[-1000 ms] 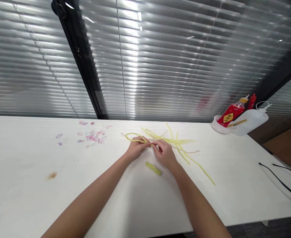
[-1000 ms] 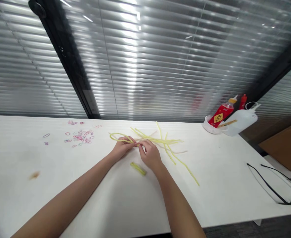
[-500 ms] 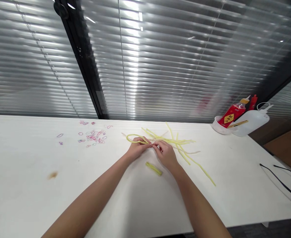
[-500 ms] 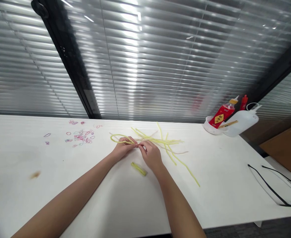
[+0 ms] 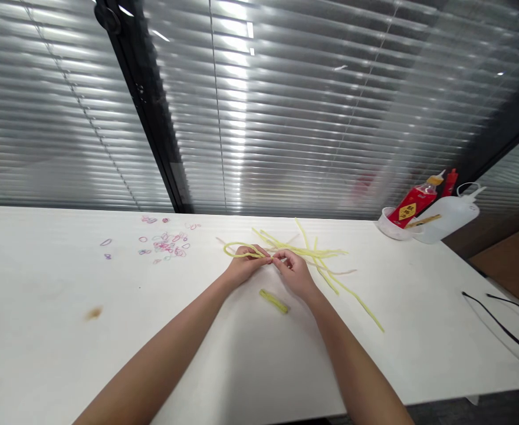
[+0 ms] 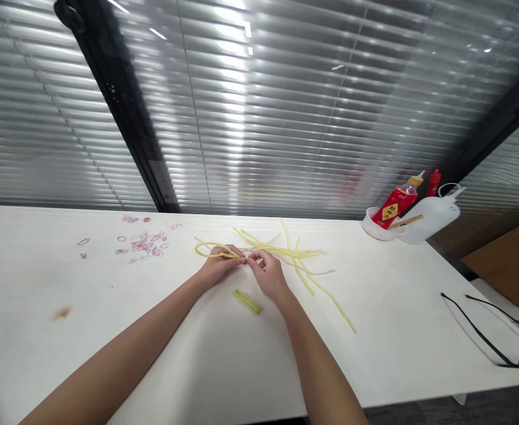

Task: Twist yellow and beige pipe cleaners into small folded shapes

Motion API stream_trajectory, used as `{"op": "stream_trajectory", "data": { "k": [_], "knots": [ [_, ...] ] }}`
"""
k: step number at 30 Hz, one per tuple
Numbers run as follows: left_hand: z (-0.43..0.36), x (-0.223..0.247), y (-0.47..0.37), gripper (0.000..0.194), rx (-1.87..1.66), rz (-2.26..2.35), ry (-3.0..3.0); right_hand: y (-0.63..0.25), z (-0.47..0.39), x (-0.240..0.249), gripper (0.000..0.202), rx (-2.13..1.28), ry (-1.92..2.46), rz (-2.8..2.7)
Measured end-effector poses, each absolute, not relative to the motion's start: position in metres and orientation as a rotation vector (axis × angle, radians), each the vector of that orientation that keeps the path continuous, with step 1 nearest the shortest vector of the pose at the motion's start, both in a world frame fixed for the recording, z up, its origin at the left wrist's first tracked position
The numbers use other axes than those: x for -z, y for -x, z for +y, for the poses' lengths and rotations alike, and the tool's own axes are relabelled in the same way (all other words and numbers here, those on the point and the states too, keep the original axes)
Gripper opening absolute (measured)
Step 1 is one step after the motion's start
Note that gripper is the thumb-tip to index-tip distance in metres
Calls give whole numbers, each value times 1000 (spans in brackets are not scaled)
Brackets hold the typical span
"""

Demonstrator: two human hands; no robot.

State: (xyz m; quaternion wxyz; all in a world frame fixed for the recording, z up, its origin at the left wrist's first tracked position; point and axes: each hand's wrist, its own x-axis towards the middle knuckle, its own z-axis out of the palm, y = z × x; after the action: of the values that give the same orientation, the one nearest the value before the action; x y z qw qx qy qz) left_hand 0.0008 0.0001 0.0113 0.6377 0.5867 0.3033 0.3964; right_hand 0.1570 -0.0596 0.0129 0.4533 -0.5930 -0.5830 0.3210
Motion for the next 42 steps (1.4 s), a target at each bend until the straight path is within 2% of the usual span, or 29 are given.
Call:
{"op": "stream_trajectory", "data": {
  "k": [4,12,22,42],
  "knots": [
    [-1,-12,0,19,-903,702,-1285,-157,-60,-15,23,-836,1463,-1427],
    [-1,-10,-2,19,-934,701,-1230,-156,-60,-14,19,-705,1433,-1490],
    [-1,-14,-2,17,-914,683,-1288,-160,-64,-16,15,-392,1369,-1700],
    [-4,-19,3,19,-820,650,-1223,-159,-64,-13,11,-350,1371,-1746]
  ]
}}
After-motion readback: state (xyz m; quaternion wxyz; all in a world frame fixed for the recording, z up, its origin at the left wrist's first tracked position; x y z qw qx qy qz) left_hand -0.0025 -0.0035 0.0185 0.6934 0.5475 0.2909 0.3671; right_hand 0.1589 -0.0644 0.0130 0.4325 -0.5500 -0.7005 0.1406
